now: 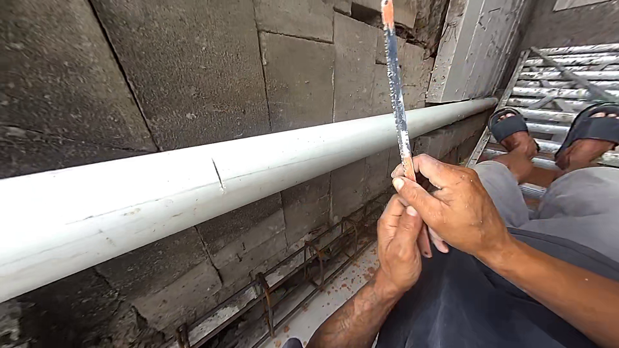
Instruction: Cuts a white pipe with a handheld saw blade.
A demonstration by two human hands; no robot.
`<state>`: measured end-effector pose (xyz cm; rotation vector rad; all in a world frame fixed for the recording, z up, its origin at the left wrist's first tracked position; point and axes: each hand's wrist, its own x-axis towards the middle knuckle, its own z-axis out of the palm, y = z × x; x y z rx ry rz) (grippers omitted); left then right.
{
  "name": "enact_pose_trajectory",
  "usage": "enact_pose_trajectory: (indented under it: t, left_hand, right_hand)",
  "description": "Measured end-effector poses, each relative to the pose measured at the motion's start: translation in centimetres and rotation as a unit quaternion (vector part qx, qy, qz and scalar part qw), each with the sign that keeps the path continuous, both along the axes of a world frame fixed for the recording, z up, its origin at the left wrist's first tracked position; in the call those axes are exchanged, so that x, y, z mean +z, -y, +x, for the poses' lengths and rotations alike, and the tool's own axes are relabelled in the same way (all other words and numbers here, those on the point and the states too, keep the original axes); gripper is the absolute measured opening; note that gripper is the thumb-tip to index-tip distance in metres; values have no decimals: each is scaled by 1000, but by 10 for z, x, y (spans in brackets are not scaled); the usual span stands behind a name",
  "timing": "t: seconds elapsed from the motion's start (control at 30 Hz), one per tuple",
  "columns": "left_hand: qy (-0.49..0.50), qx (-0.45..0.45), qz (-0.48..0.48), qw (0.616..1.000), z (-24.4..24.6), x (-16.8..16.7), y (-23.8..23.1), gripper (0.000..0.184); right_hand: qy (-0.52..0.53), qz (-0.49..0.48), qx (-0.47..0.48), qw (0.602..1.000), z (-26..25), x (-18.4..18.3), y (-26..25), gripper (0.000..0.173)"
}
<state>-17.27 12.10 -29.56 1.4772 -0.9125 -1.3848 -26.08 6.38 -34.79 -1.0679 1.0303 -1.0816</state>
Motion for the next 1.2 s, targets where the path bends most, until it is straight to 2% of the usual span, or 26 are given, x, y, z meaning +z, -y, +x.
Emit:
enact_pose_trajectory:
  t: [0.13, 0.37, 0.47, 0.57, 0.67, 0.73, 0.8, 0.87, 0.93, 0.97, 1.0, 1.1, 1.13, 1.2]
  left_hand:
    - [10, -21, 16, 1000, -8, -12, 5, 22]
    - [179, -63, 94, 977, -2, -4, 16, 33]
    - [262, -20, 46, 964, 12, 12, 13, 36]
    - [358, 31, -78, 930, 35, 49, 17, 30]
    - [485, 65, -227, 842, 58, 109, 24, 24]
    - [553, 92, -325, 762, 72, 153, 24, 24]
    - [600, 129, -415, 672, 87, 196, 22, 35]
    - [633, 205, -463, 586, 98, 232, 17, 46]
    - [639, 298, -484, 518, 114, 257, 18, 38]
    - [623, 323, -498, 508, 130, 270, 19, 28]
    - [612, 318, -496, 528, 156, 282, 14, 24]
    - [574, 206, -495, 619, 243, 314, 22, 22]
    - [578, 167, -485, 635, 261, 324, 36, 22]
    - [613, 136, -450, 635, 282, 336, 70, 23]
  right_hand:
    - [-24, -20, -16, 999, -14, -9, 4, 26]
    - [-45, -16, -26, 999, -44, -29, 26, 32]
    - [-82, -19, -20, 996, -58, -40, 35, 38]
    - [-148, -58, 5, 987, -66, -40, 39, 45]
    - [-189, -97, 33, 977, -65, -21, 38, 49]
    - [-172, -121, 57, 976, -60, -7, 37, 48]
    - [-130, -134, 81, 979, -51, 6, 35, 48]
    - [-92, -143, 102, 980, -37, 24, 26, 50]
    - [-68, -162, 113, 978, -21, 46, 16, 50]
    - [-52, -170, 116, 977, -12, 57, 9, 48]
    - [-31, -172, 120, 977, -4, 68, 2, 47]
    - [38, -138, 127, 981, 24, 101, -8, 46]
    - [53, -119, 131, 983, 33, 111, -10, 47]
    - [63, -86, 140, 984, 51, 127, -13, 48]
